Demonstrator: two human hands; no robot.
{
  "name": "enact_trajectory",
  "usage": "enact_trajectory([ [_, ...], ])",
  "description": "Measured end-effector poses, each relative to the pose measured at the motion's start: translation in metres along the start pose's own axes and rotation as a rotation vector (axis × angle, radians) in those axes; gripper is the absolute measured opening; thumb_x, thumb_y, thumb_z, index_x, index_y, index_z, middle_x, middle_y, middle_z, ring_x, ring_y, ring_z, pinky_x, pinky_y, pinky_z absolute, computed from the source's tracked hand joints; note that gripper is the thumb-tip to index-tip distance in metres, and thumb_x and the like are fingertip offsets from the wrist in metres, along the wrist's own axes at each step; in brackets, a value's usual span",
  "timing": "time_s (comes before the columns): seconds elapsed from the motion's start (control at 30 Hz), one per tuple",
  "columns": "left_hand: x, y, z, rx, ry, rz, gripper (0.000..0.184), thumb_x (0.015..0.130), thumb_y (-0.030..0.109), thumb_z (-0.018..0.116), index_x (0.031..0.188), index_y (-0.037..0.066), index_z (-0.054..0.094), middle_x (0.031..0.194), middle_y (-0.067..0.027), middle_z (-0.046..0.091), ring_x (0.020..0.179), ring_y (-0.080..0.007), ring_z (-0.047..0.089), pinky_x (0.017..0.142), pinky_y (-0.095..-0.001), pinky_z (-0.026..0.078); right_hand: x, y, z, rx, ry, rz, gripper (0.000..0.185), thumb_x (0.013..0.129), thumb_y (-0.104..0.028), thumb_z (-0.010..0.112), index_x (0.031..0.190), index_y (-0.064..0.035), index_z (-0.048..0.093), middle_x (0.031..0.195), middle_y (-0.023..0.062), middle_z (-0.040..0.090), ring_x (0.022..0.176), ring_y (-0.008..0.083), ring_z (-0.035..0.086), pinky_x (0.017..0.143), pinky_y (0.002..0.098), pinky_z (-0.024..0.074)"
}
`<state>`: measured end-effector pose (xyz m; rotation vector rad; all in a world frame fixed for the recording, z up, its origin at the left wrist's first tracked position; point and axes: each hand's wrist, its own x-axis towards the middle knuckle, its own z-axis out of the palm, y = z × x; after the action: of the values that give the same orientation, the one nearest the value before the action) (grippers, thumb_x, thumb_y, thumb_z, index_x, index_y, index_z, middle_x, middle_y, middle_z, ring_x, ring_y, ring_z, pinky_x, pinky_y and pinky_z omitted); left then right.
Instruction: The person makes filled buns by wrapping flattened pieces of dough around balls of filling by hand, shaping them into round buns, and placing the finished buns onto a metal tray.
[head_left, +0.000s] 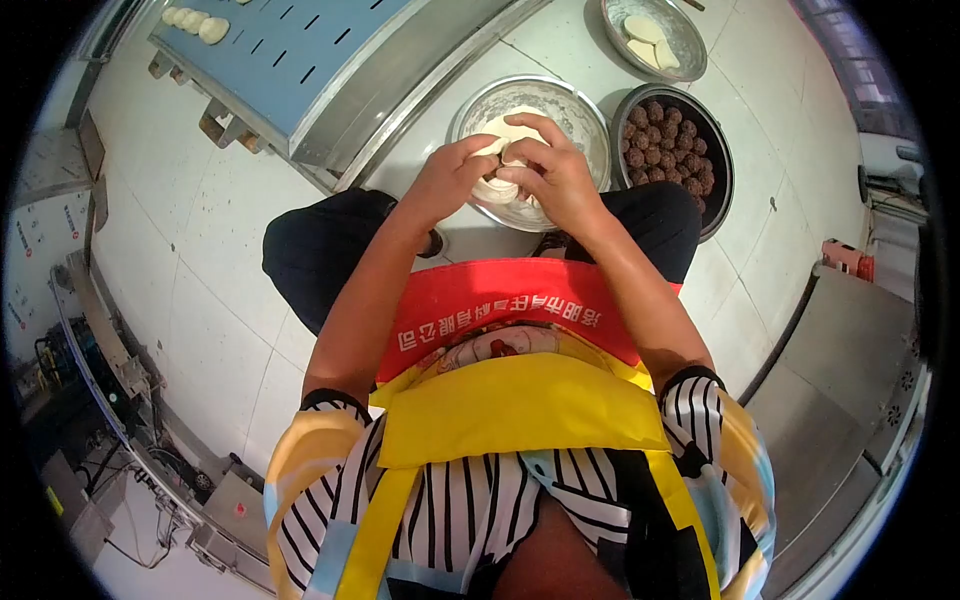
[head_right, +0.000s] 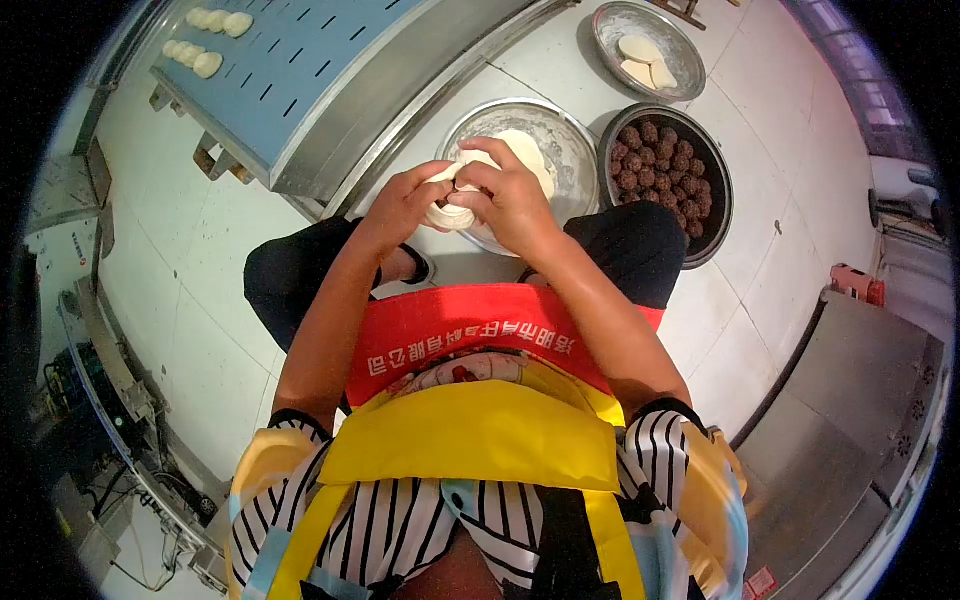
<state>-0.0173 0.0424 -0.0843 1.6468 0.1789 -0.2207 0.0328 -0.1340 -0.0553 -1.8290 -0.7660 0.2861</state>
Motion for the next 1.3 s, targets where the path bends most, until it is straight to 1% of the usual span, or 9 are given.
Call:
enact_trajectory([
  [0.1, 0.001, 0.010, -0.005, 0.106, -0.126, -0.097, 0.044, 0.085, 0.015, 0.054, 0.125, -0.003, 0.053, 0.101, -0.0130, 0.066, 0.085, -0.0195, 0.064, 0.068, -0.0276, 0.052, 0.001, 0.011, 0.002, -0.027, -0.012, -0.025, 0.014, 0.077, -0.006, 0.072, 0.087, -0.0006, 0.062, 0.094, 0.0085, 0.054, 0.067, 0.0171, 0.060, 0.055, 0.0290, 0.0491],
  [0.3, -0.011, 0.001, 0.034, -0.731, 0.212, -0.110, 0.045, 0.087, 0.012, 0.058, 0.129, 0.004, 0.047, 0.111, -0.0100, 0.059, 0.099, -0.0205, 0.060, 0.075, -0.0347, 0.055, 0.008, 0.004, 0.003, -0.010, 0.141, 0.166, 0.013, 0.080, -0.005, 0.072, 0.086, 0.0028, 0.063, 0.087, 0.0049, 0.053, 0.061, 0.0108, 0.057, 0.048, 0.0241, 0.0480],
  [0.53, -0.014, 0.010, 0.031, -0.793, 0.217, -0.105, 0.041, 0.089, 0.014, 0.058, 0.127, 0.004, 0.046, 0.116, -0.0138, 0.056, 0.105, -0.0259, 0.060, 0.084, -0.0477, 0.057, 0.010, -0.019, -0.008, -0.108, 0.094, 0.112, 0.028, 0.072, -0.012, 0.077, 0.091, 0.0007, 0.062, 0.086, 0.0099, 0.053, 0.065, 0.0196, 0.055, 0.059, 0.0307, 0.0455],
  [0.63, -0.014, 0.018, 0.032, -0.747, 0.236, -0.147, 0.042, 0.089, 0.013, 0.058, 0.128, 0.003, 0.048, 0.110, -0.0101, 0.057, 0.098, -0.0206, 0.060, 0.072, -0.0357, 0.059, 0.007, -0.006, -0.006, -0.109, 0.017, 0.006, 0.023, 0.073, -0.008, 0.074, 0.090, -0.0003, 0.062, 0.088, 0.0085, 0.053, 0.073, 0.0210, 0.057, 0.063, 0.0315, 0.0460],
  [0.83, -0.012, 0.007, 0.026, -0.420, 0.178, -0.144, 0.038, 0.091, 0.017, 0.055, 0.128, 0.005, 0.051, 0.111, -0.0124, 0.058, 0.088, -0.0198, 0.063, 0.063, -0.0332, 0.060, 0.002, 0.015, 0.005, -0.071, 0.046, -0.103, 0.016, 0.077, -0.009, 0.071, 0.087, -0.0014, 0.062, 0.089, 0.0104, 0.057, 0.077, 0.0219, 0.060, 0.065, 0.0319, 0.0465],
  [0.93, -0.018, 0.016, 0.019, -0.272, 0.079, -0.135, 0.037, 0.095, 0.023, 0.051, 0.128, 0.006, 0.051, 0.113, -0.0124, 0.058, 0.095, -0.0195, 0.061, 0.073, -0.0346, 0.058, 0.003, 0.011, 0.001, -0.176, 0.037, -0.079, 0.016, 0.079, -0.011, 0.070, 0.089, -0.0020, 0.062, 0.087, 0.0109, 0.059, 0.075, 0.0227, 0.061, 0.063, 0.0317, 0.0470],
  [1.07, -0.022, 0.014, 0.027, -0.582, 0.239, 0.140, 0.040, 0.099, 0.029, 0.045, 0.129, 0.002, 0.047, 0.115, -0.0121, 0.057, 0.105, -0.0185, 0.058, 0.093, -0.0332, 0.050, 0.011, 0.004, -0.010, 0.351, 0.115, 0.272, 0.014, 0.081, -0.006, 0.068, 0.090, 0.0022, 0.061, 0.077, 0.0071, 0.062, 0.059, 0.0132, 0.059, 0.053, 0.0260, 0.0477],
  [1.17, -0.007, -0.016, 0.048, -0.683, 0.388, 0.181, 0.057, 0.101, 0.047, 0.030, 0.122, -0.002, 0.050, 0.108, -0.0109, 0.059, 0.100, -0.0155, 0.059, 0.086, -0.0305, 0.048, 0.010, -0.001, 0.000, 0.340, 0.048, 0.299, 0.015, 0.081, -0.003, 0.069, 0.092, 0.0044, 0.062, 0.077, 0.0055, 0.060, 0.059, 0.0101, 0.057, 0.052, 0.0237, 0.0476],
  [1.3, -0.018, -0.007, 0.042, -0.605, 0.360, 0.131, 0.048, 0.102, 0.040, 0.037, 0.111, -0.002, 0.059, 0.099, -0.0069, 0.060, 0.091, -0.0120, 0.057, 0.081, -0.0261, 0.045, 0.002, -0.001, 0.000, 0.219, -0.060, 0.114, 0.011, 0.081, -0.002, 0.068, 0.090, 0.0019, 0.064, 0.087, 0.0064, 0.059, 0.064, 0.0121, 0.059, 0.053, 0.0246, 0.0482],
])
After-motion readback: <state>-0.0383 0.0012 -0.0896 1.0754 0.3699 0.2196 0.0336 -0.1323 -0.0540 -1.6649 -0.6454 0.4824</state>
